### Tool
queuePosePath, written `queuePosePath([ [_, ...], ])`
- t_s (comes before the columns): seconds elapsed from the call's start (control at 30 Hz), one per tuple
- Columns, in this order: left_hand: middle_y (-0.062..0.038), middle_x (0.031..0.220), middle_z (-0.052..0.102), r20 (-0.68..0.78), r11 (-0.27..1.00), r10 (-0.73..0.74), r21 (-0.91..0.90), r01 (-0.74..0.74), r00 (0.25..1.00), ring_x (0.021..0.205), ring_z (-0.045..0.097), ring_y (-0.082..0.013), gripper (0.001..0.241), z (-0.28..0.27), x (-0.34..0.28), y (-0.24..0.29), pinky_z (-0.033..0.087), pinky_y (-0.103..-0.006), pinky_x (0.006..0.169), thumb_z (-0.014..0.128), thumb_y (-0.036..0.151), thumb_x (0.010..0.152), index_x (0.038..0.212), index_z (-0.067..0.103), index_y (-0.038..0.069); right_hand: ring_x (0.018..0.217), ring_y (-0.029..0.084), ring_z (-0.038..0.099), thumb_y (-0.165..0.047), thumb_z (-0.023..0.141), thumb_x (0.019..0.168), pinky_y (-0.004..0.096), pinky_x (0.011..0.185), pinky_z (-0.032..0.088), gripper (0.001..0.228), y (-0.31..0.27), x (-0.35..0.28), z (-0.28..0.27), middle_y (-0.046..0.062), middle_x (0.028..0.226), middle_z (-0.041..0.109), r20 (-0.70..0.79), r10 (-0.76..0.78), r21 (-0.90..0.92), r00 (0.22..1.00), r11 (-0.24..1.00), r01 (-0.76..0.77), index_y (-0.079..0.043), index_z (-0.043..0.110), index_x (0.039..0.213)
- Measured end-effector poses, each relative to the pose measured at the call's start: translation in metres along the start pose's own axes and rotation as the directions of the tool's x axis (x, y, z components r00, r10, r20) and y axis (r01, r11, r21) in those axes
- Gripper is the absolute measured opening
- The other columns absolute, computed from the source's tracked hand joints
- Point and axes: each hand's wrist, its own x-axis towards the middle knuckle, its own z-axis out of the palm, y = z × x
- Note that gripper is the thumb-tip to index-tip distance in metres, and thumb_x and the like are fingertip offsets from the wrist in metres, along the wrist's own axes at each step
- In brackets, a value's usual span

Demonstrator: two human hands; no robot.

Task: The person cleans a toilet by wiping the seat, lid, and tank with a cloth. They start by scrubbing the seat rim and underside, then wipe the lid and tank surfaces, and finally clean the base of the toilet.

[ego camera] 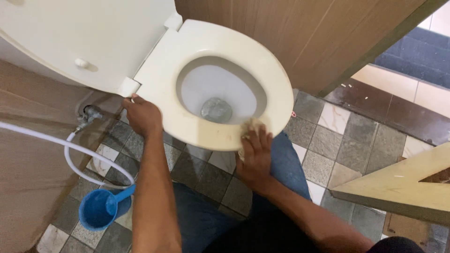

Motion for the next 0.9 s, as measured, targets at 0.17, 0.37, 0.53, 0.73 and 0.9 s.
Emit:
queuePosePath([
  [0.17,-0.033,0.119,0.068,-0.004,0.999,0.041,-0.015,-0.041,0.999,0.114,0.065,-0.0552,0.041,0.000,-0.003,0.005,0.048,-0.0692,0.094,0.035,0.032,0.113,0.134,0.047,0.000,0.138,0.045,0.052,-0.012,0.062,0.097,0.059,0.119,0.036,0.025,-0.007,0.027,-0.016,0.018,0.140,0.060,0.023,-0.165,0.020,0.986,0.986,0.165,-0.006,0.063,0.121],
  [0.37,-0.032,0.114,0.069,0.006,0.993,0.089,0.079,-0.089,0.996,0.112,0.066,-0.0540,0.043,0.014,0.006,-0.017,0.049,-0.0658,0.093,0.036,0.031,0.114,0.139,0.046,-0.002,0.143,0.042,0.048,-0.015,0.056,0.099,0.059,0.122,0.029,0.046,0.047,-0.009,-0.028,0.021,0.153,0.051,0.097,-0.422,-0.016,0.902,0.905,0.425,-0.012,0.054,0.145],
  [0.53,-0.032,0.113,0.070,-0.023,0.993,0.058,0.104,-0.055,0.998,0.112,0.067,-0.0525,0.043,0.012,0.010,-0.010,0.050,-0.0637,0.095,0.038,0.033,0.112,0.137,0.049,-0.001,0.140,0.044,0.048,-0.008,0.051,0.103,0.056,0.120,0.032,0.034,-0.010,0.033,-0.001,0.024,0.149,0.054,0.290,-0.378,0.201,0.879,0.922,0.331,-0.001,0.056,0.136],
  [0.73,-0.029,0.117,0.069,0.024,0.995,0.066,0.071,-0.067,0.998,0.116,0.064,-0.0515,0.043,0.013,0.014,-0.013,0.048,-0.0622,0.099,0.034,0.036,0.112,0.134,0.049,0.002,0.146,0.051,0.040,-0.012,0.043,0.104,0.061,0.122,0.029,0.047,-0.066,0.088,0.050,0.030,0.153,0.040,0.471,-0.551,0.437,0.689,0.824,0.360,-0.001,0.039,0.149],
  [0.9,-0.027,0.119,0.070,0.039,0.996,0.034,0.082,-0.037,0.999,0.116,0.065,-0.0500,0.044,0.005,0.010,-0.014,0.048,-0.0615,0.100,0.034,0.038,0.112,0.135,0.049,0.003,0.147,0.050,0.037,-0.015,0.050,0.091,0.063,0.121,0.028,0.072,-0.043,0.086,0.033,0.033,0.157,0.036,0.493,-0.540,0.430,0.682,0.833,0.349,0.001,0.029,0.158],
])
